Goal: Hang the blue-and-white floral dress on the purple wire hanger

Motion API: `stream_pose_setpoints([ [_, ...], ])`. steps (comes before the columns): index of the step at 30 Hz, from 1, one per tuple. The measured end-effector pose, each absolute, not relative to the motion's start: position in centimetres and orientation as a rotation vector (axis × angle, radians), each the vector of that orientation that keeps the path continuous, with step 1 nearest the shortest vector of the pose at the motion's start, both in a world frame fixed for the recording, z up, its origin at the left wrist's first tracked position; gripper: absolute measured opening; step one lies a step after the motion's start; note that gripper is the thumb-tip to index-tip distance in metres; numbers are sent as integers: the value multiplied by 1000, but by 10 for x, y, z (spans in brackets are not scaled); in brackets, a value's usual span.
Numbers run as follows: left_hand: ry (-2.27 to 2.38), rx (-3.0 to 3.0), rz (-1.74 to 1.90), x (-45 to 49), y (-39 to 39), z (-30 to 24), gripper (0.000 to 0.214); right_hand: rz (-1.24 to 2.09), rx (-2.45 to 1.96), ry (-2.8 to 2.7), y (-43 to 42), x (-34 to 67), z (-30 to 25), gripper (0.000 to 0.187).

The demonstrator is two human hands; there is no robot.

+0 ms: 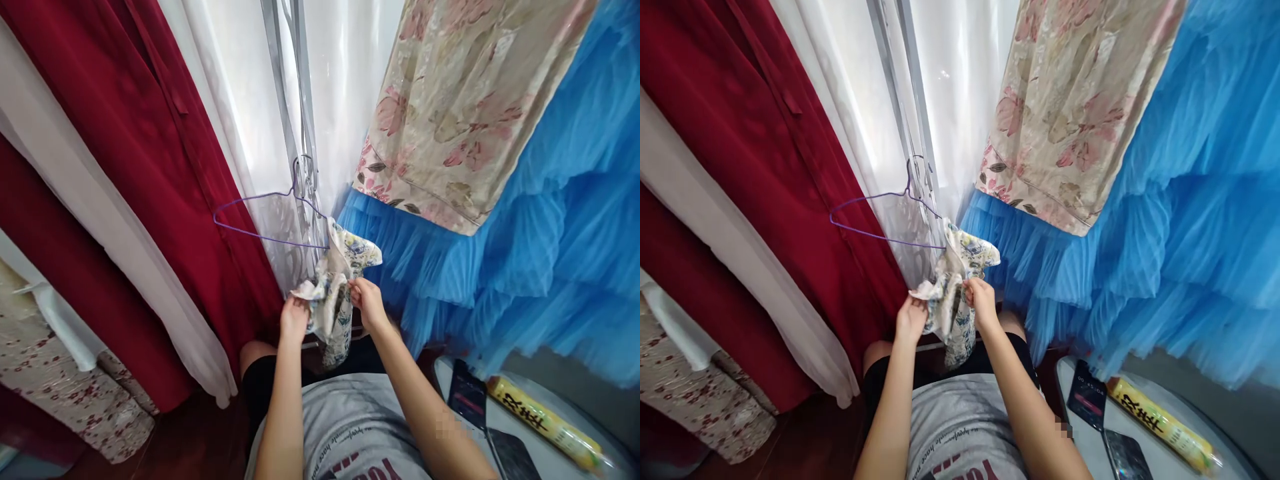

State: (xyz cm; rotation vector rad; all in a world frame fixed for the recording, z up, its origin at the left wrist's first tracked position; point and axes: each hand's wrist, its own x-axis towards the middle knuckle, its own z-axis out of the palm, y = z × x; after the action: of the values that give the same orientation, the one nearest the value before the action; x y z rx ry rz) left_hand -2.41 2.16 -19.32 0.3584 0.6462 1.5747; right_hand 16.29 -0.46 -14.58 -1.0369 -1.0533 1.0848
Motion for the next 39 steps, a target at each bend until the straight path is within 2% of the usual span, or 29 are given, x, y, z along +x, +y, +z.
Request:
stream_pose_setpoints([
  [5, 537, 606, 1518, 16, -11, -173, 20, 1169, -1226, -1285, -16, 184, -179, 23],
  [8, 584, 1048, 1520, 23, -25, -142, 24, 1035, -1196, -1638, -23, 183, -165, 44],
  [9, 616, 1190, 1513, 25, -30, -134, 24, 966, -1142, -1727, -26, 181, -157, 42],
  [12, 717, 1515, 1543, 33, -42, -119, 26, 871, -1003, -1719, -36, 173, -139, 14],
  [13, 760, 1586, 1567, 35, -44, -117, 25, 869, -973, -1655, -39, 171, -135, 17],
  [15, 858, 1693, 1593, 35, -47, -118, 26, 892, -917, -1510, -44, 171, -132, 25],
  [17, 895, 1764, 1536, 33, -47, -123, 28, 943, -875, -1406, -48, 173, -131, 24],
  [22, 799, 1759, 1041, 30, -47, -151, 41, 1028, -860, -1497, -57, 195, -121, 18],
  [27, 979, 1912, 868, 14, -43, -169, 43, 805, -956, -1565, -54, 236, -103, 18],
  [34, 1241, 2302, 713, -39, -40, -120, 47, 400, -813, -1660, 0, 291, -59, 11],
  [36, 1289, 2398, 784, -50, -44, -96, 45, 419, -804, -1498, 30, 303, -40, 8],
  [39, 1324, 2416, 920, -64, -48, -64, 42, 701, -796, -1328, 78, 305, -16, 12],
])
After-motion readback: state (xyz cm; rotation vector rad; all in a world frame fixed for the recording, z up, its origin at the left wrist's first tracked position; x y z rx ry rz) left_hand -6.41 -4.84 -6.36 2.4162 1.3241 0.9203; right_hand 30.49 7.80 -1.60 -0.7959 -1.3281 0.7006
